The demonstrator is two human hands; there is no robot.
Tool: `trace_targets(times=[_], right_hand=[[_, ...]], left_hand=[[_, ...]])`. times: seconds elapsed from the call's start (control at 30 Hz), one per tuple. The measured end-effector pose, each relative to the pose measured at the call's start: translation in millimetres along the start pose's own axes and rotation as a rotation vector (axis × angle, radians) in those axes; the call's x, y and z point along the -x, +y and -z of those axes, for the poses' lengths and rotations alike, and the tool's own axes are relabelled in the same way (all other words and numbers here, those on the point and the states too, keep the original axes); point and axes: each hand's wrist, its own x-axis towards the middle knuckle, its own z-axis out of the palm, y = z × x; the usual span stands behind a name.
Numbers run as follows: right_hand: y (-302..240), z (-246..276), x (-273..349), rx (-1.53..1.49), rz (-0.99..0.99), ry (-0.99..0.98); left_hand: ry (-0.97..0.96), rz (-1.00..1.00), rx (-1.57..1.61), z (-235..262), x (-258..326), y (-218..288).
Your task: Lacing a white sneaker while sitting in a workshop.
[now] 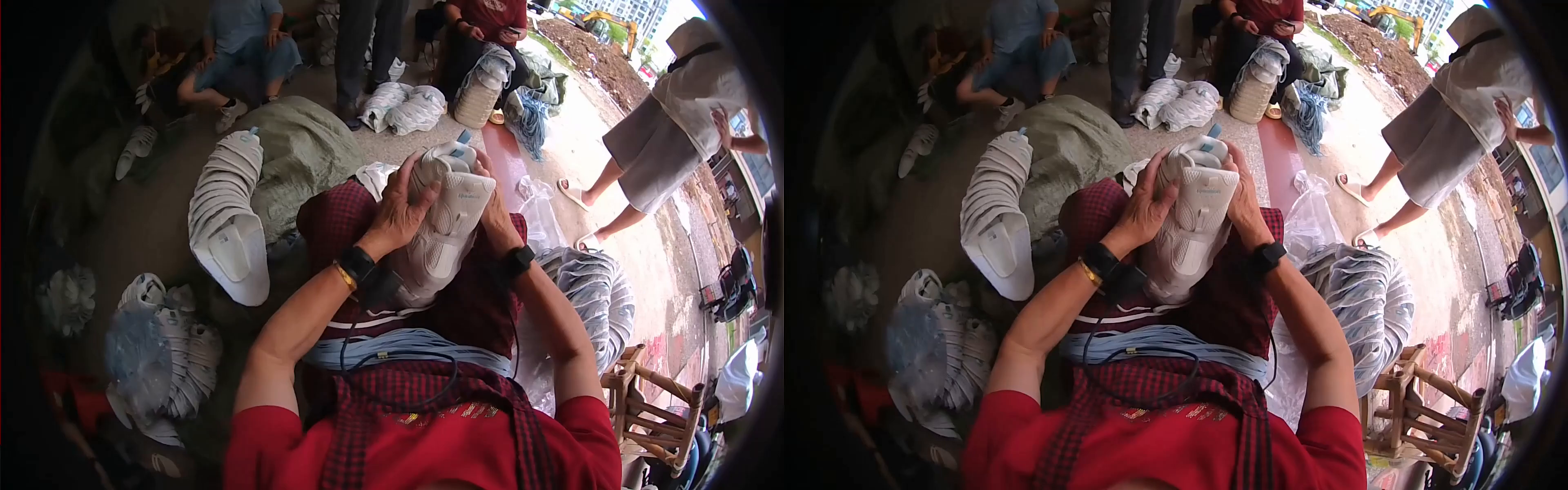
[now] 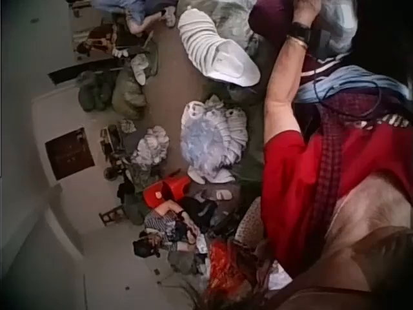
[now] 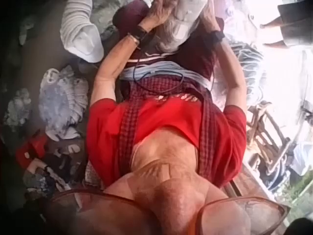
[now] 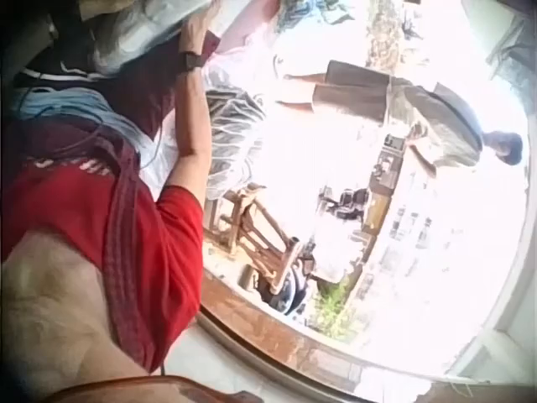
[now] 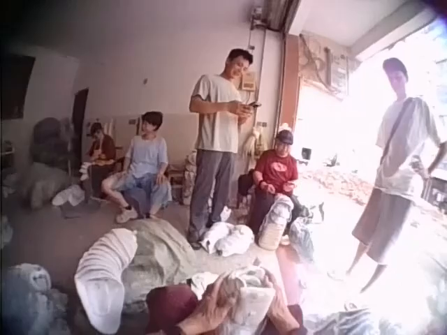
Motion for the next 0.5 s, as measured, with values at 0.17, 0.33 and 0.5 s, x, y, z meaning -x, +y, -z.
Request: trace_targets(times=[0.17, 0.33, 0.5], right_hand=[[-12, 13, -11, 0.233, 0.176, -0.219], [-8, 13, -3, 0.045, 0.139, -0.245], [-43, -6, 27, 0.038, 0.005, 0.009]], left_hand=[[-0.091, 0.045, -0.224, 8, -25, 19], [-0.173, -0.038, -0.465, 28, -37, 51], [-0.456, -0.335, -0.380, 44, -54, 56]])
